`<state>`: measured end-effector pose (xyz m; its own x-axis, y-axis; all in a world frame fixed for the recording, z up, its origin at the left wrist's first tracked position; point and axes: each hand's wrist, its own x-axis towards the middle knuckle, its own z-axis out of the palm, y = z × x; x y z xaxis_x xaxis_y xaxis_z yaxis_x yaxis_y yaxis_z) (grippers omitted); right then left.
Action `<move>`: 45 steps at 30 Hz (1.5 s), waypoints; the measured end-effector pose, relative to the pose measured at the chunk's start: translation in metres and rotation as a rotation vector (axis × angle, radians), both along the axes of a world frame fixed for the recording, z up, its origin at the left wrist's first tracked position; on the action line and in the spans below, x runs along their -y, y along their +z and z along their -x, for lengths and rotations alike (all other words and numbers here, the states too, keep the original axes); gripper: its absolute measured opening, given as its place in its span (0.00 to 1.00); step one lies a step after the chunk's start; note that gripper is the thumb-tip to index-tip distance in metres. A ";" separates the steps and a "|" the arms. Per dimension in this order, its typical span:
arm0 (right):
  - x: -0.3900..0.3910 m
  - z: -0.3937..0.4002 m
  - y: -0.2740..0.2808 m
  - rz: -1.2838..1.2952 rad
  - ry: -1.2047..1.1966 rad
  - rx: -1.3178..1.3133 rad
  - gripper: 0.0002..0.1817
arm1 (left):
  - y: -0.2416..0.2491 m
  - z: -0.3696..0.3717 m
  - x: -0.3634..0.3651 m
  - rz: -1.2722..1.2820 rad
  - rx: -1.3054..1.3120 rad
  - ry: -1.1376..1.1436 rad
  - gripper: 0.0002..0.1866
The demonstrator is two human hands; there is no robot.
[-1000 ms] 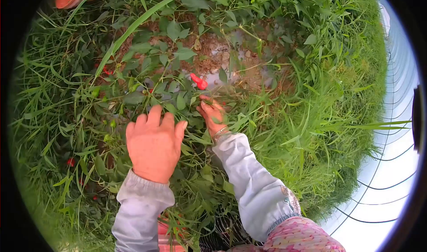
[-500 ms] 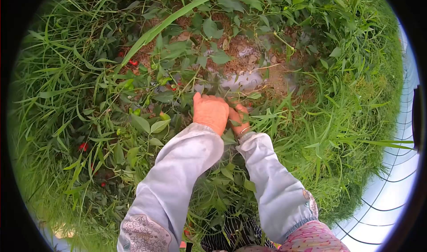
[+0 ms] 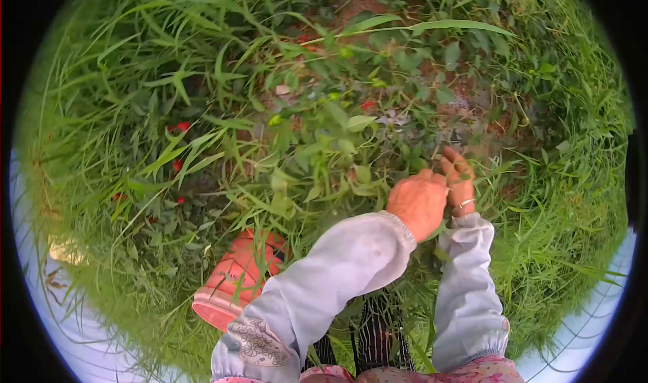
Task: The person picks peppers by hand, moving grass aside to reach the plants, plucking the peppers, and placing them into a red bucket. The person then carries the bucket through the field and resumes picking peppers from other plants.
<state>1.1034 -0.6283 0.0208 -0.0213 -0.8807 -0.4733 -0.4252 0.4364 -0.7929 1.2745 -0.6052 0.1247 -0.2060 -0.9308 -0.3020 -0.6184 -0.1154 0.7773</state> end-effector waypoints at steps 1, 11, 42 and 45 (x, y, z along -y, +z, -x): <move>0.003 -0.012 0.033 -0.001 -0.195 0.124 0.14 | 0.012 -0.002 -0.001 -0.026 -0.061 0.064 0.06; -0.059 -0.108 0.223 -0.186 0.549 0.187 0.27 | 0.088 -0.070 -0.098 0.062 -0.274 0.362 0.12; -0.310 -0.220 0.193 0.153 1.323 -0.792 0.27 | 0.156 -0.248 -0.533 -0.122 0.384 0.810 0.18; -0.334 -0.235 0.209 0.260 1.411 -0.635 0.23 | 0.141 -0.233 -0.577 -0.131 0.389 1.051 0.22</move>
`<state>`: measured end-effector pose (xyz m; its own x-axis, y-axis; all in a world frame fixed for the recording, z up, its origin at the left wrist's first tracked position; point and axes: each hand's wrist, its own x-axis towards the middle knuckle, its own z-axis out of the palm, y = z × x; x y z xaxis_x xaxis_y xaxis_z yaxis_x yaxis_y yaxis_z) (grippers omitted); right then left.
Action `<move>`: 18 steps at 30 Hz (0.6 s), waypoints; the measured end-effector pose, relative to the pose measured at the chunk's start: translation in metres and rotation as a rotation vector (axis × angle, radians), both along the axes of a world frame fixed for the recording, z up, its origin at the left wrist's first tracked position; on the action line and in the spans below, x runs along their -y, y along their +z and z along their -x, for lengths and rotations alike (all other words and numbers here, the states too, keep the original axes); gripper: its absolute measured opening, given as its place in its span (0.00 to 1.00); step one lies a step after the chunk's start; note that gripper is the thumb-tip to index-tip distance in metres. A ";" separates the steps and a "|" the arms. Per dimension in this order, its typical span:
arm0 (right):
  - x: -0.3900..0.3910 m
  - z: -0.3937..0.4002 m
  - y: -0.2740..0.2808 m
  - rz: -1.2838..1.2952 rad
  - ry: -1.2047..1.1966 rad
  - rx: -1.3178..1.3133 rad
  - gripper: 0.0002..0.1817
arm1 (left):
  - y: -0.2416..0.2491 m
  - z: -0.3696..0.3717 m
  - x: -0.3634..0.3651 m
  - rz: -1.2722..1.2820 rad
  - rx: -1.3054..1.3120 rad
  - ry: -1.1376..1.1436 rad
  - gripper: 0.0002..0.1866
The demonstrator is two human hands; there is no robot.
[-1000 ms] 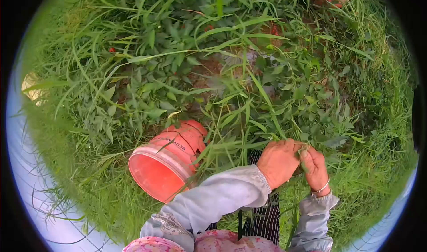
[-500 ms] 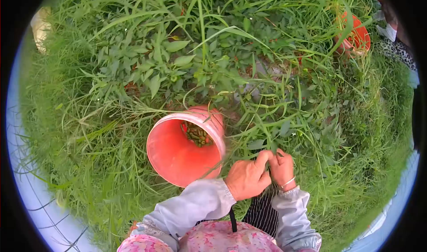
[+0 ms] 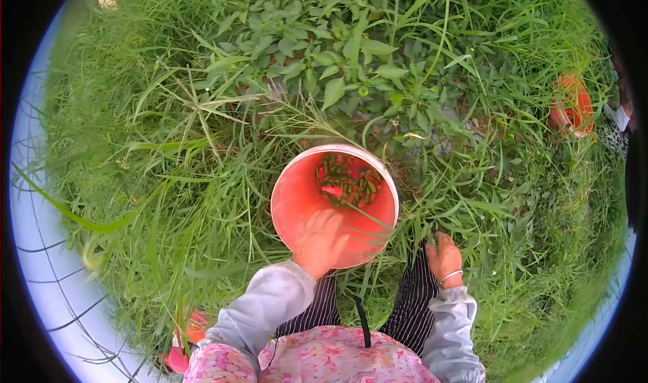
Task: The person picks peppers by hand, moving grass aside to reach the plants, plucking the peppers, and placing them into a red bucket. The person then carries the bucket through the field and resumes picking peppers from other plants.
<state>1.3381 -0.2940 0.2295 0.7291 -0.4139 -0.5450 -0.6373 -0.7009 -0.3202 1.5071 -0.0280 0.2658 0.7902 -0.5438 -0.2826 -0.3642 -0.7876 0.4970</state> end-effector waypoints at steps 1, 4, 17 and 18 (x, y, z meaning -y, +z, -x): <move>-0.006 -0.005 0.004 -0.071 -0.030 0.026 0.21 | -0.003 0.011 -0.017 -0.002 -0.066 0.130 0.24; -0.025 -0.017 0.009 -0.222 -0.098 0.091 0.17 | -0.029 0.036 -0.071 -0.020 -0.194 0.597 0.23; -0.055 -0.003 0.009 -0.380 -0.161 0.081 0.12 | -0.087 0.077 -0.111 0.022 -0.322 1.039 0.17; -0.056 -0.003 0.008 -0.389 -0.164 0.058 0.12 | -0.089 0.073 -0.111 -0.017 -0.404 1.044 0.17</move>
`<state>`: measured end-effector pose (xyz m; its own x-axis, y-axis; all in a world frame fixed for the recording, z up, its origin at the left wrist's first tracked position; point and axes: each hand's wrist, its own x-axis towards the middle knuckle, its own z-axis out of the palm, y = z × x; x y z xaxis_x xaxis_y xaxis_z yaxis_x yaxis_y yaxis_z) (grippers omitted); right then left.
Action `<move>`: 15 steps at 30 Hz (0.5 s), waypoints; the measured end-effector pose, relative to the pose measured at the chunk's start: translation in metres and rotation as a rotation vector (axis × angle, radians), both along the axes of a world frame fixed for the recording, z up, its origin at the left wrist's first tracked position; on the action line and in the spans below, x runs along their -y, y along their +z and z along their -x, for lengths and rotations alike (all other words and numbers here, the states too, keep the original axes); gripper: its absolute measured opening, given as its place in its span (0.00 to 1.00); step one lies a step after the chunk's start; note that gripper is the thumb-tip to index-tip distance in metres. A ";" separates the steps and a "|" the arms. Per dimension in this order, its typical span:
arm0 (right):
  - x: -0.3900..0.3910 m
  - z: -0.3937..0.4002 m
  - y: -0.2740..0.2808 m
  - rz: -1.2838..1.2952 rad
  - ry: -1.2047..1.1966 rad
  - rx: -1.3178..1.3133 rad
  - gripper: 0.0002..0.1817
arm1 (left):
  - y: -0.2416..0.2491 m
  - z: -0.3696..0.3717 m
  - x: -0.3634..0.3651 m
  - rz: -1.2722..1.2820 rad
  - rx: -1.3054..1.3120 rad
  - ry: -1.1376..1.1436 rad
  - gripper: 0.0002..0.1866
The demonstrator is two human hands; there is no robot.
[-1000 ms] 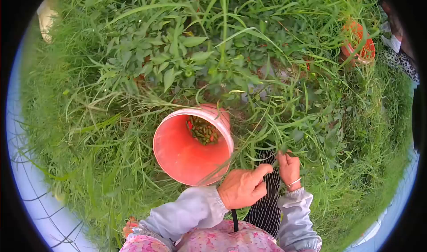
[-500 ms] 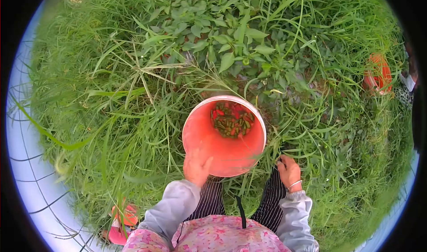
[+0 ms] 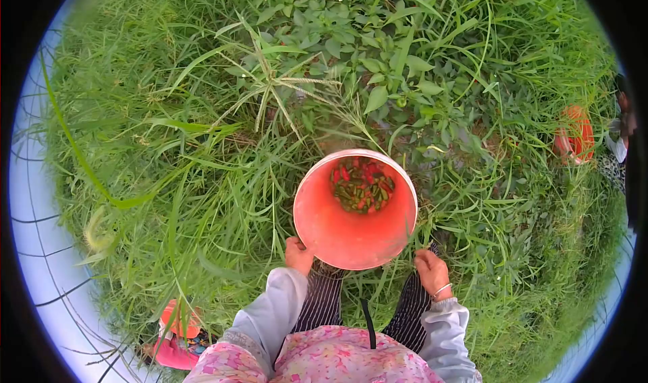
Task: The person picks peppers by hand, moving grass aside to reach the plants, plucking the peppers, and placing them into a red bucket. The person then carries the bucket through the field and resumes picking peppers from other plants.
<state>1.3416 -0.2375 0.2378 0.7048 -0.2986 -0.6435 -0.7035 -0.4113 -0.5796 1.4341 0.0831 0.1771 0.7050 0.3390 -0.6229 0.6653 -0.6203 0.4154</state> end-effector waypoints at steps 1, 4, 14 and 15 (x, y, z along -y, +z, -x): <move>-0.003 -0.002 0.000 -0.003 0.008 0.008 0.12 | -0.017 0.003 -0.003 0.162 -0.029 0.114 0.17; -0.015 -0.005 0.002 -0.026 0.044 0.012 0.12 | -0.051 0.004 -0.001 0.551 -0.220 0.451 0.18; -0.023 -0.001 -0.006 -0.072 0.068 -0.012 0.13 | 0.038 -0.087 -0.088 0.577 -0.051 0.279 0.14; -0.021 0.005 -0.008 -0.062 0.062 -0.012 0.13 | 0.056 -0.107 -0.121 0.500 -0.129 0.232 0.14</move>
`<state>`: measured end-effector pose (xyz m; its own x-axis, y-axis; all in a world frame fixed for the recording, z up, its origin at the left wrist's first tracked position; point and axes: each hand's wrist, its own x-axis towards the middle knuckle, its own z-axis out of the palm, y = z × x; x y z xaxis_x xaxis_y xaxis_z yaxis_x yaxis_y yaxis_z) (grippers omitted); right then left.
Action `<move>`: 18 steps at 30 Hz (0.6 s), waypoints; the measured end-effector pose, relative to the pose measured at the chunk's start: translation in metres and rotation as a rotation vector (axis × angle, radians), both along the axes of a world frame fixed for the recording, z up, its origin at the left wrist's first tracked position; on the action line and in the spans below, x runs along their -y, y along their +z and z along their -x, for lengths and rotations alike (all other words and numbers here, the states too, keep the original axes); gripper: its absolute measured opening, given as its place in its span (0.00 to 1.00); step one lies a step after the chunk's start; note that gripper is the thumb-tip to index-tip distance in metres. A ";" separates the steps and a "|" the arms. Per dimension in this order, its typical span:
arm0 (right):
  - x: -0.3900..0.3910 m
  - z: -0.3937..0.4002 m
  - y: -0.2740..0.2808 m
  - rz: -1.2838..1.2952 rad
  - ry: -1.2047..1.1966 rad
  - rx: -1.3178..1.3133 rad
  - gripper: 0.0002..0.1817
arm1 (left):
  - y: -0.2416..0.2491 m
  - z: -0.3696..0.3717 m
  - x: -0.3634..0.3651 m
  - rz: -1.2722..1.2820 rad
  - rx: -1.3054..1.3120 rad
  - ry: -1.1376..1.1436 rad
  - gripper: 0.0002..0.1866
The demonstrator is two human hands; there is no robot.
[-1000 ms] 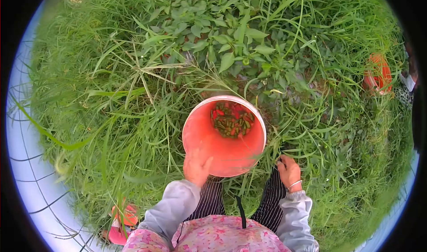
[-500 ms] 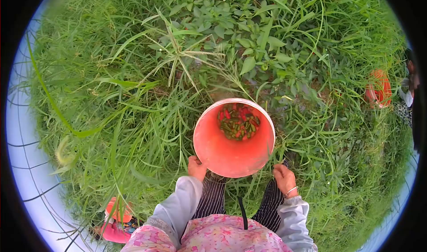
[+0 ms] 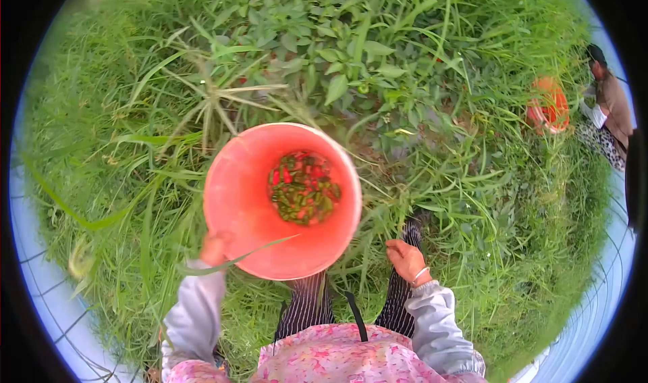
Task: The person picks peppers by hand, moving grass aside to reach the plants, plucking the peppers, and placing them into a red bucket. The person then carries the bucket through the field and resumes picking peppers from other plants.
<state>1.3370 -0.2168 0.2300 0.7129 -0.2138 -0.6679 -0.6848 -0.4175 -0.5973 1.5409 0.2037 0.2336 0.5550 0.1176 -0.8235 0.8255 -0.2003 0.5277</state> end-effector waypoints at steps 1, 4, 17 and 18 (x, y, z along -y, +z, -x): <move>0.000 -0.010 0.012 0.021 0.025 0.003 0.12 | 0.015 -0.013 -0.026 0.000 0.022 0.135 0.12; -0.004 -0.014 0.006 -0.003 0.009 -0.006 0.13 | 0.043 -0.045 -0.131 0.034 0.221 -0.043 0.11; -0.047 -0.029 -0.008 0.008 0.194 0.020 0.16 | -0.116 -0.128 -0.107 -0.385 -0.108 0.124 0.23; -0.048 -0.030 -0.008 0.002 0.200 0.004 0.16 | -0.110 -0.129 -0.113 -0.354 -0.119 0.089 0.22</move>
